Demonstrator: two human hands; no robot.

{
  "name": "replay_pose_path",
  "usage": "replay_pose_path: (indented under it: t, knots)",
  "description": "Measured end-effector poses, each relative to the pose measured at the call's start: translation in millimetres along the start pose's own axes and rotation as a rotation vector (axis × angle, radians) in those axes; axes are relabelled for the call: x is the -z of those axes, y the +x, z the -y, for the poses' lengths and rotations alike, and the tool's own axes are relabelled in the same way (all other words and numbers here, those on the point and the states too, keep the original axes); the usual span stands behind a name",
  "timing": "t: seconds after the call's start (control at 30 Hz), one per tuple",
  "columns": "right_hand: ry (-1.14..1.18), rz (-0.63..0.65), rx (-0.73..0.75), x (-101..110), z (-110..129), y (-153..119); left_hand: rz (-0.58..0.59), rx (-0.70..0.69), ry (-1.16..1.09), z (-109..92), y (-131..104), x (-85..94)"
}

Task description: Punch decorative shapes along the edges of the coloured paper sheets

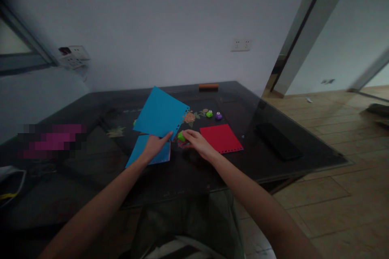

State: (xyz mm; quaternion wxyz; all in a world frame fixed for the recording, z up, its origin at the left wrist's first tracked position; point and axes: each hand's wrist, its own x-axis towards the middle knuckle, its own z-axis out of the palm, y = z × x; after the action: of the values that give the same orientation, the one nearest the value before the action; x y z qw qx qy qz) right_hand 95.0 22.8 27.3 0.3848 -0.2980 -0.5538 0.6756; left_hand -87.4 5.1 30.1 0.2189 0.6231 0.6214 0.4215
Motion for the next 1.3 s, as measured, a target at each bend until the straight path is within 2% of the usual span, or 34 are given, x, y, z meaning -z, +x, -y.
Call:
replay_pose_path:
  t: [0.17, 0.47, 0.7, 0.93, 1.03, 1.13, 1.3]
  knots:
    - [-0.06, -0.062, -0.001, 1.7, 2.9, -0.8, -0.041, 0.003, -0.043, -4.9, 0.4, 2.1]
    - [-0.008, -0.045, 0.052, 2.6, 4.8, -3.5, -0.043, -0.011, -0.111, -2.0, 3.9, 0.8]
    - [-0.085, -0.077, 0.096, 3.8, 3.8, -2.0, -0.01, 0.003, -0.133, 1.8, 5.1, 1.7]
    - [-0.13, -0.125, 0.133, 10.2, 15.0, -2.6, 0.027, 0.036, -0.156, 2.8, 4.3, -0.2]
    - [-0.164, -0.158, 0.163, 27.7, 23.5, 5.6, 0.045, 0.036, -0.18, 2.8, 3.6, -0.8]
    - [-0.273, -0.222, 0.189, 59.3, 32.3, 25.3, 0.038, 0.044, -0.176, 2.0, 2.9, -0.3]
    - [-0.718, -0.466, 0.195, 116.3, 32.4, 65.6, 0.053, 0.029, -0.162, 2.9, 2.9, 0.0]
